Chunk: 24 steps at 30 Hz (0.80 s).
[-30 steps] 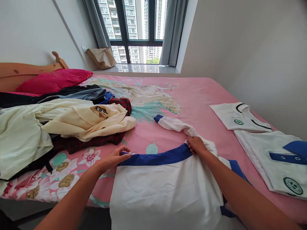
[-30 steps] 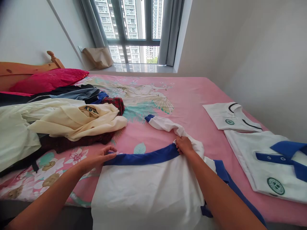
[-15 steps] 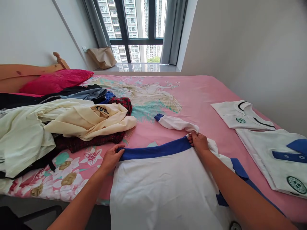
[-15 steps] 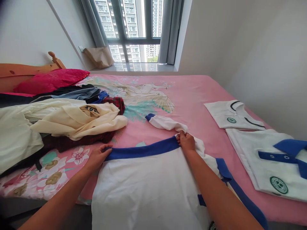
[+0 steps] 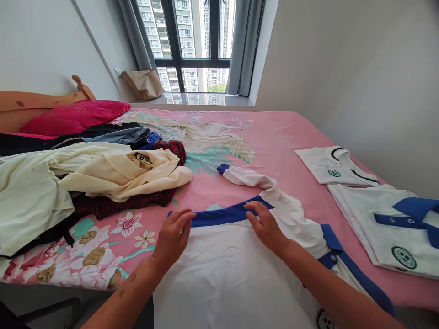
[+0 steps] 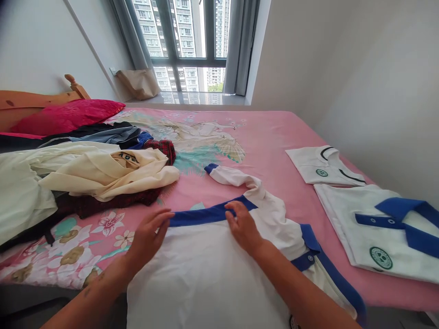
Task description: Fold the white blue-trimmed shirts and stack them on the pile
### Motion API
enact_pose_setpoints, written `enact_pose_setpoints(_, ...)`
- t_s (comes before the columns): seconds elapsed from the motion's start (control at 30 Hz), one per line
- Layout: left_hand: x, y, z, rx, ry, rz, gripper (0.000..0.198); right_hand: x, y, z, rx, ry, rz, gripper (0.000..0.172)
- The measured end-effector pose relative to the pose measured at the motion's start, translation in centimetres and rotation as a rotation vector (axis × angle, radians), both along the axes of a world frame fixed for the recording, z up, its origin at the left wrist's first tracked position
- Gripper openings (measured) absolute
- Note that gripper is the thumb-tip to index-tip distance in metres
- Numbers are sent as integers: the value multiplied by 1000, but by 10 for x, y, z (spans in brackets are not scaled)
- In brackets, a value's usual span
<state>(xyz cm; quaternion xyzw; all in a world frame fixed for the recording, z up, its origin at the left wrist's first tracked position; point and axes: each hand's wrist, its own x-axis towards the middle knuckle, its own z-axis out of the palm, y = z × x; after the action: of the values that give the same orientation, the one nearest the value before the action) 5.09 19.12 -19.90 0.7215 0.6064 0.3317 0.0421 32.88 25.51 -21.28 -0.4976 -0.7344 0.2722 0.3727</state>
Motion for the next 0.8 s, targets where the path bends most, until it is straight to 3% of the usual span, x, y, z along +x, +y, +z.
enact_pose_setpoints(0.1, 27, -17, -5, -207, 264, -352, 42, -21, -31, 1, 15, -309, 461, 44)
enact_pose_setpoints(0.17, 14, -18, -14, -382, 383, -319, 54, -10, -24, -5, -45, -545, 538, 52)
enact_pose_setpoints(0.2, -1, -17, -18, -453, 417, -216, 60, 3, -13, -9, -77, -651, 468, 56)
enact_pose_setpoints(0.3, -53, -10, -25, -548, 461, 189, 69, 48, 24, -17, -163, -849, 62, 61)
enact_pose_setpoints(0.37, -66, -9, -24, -512, 482, 351, 66, 58, 34, -16, -191, -901, -101, 61)
enact_pose_setpoints(0.43, -48, -11, -22, -398, 502, 335, 59, 43, 26, -13, -143, -897, -127, 60)
enact_pose_setpoints(0.47, -31, -12, -21, -328, 505, 258, 56, 29, 18, -11, -90, -875, -78, 59)
enact_pose_setpoints(0.57, 20, -13, -23, -233, 481, -118, 51, -7, -1, -13, 41, -784, 303, 56)
enact_pose_setpoints(0.6, 28, -11, -25, -258, 467, -185, 52, -10, -2, -15, 35, -778, 351, 57)
enact_pose_setpoints(0.67, 23, -6, -28, -367, 446, -142, 59, 2, 7, -20, -41, -813, 238, 61)
enact_pose_setpoints(0.73, -3, 0, -29, -478, 425, 69, 68, 29, 25, -24, -148, -863, 13, 65)
enact_pose_setpoints(0.8, -33, 3, -28, -522, 395, 238, 71, 54, 40, -23, -217, -891, -89, 66)
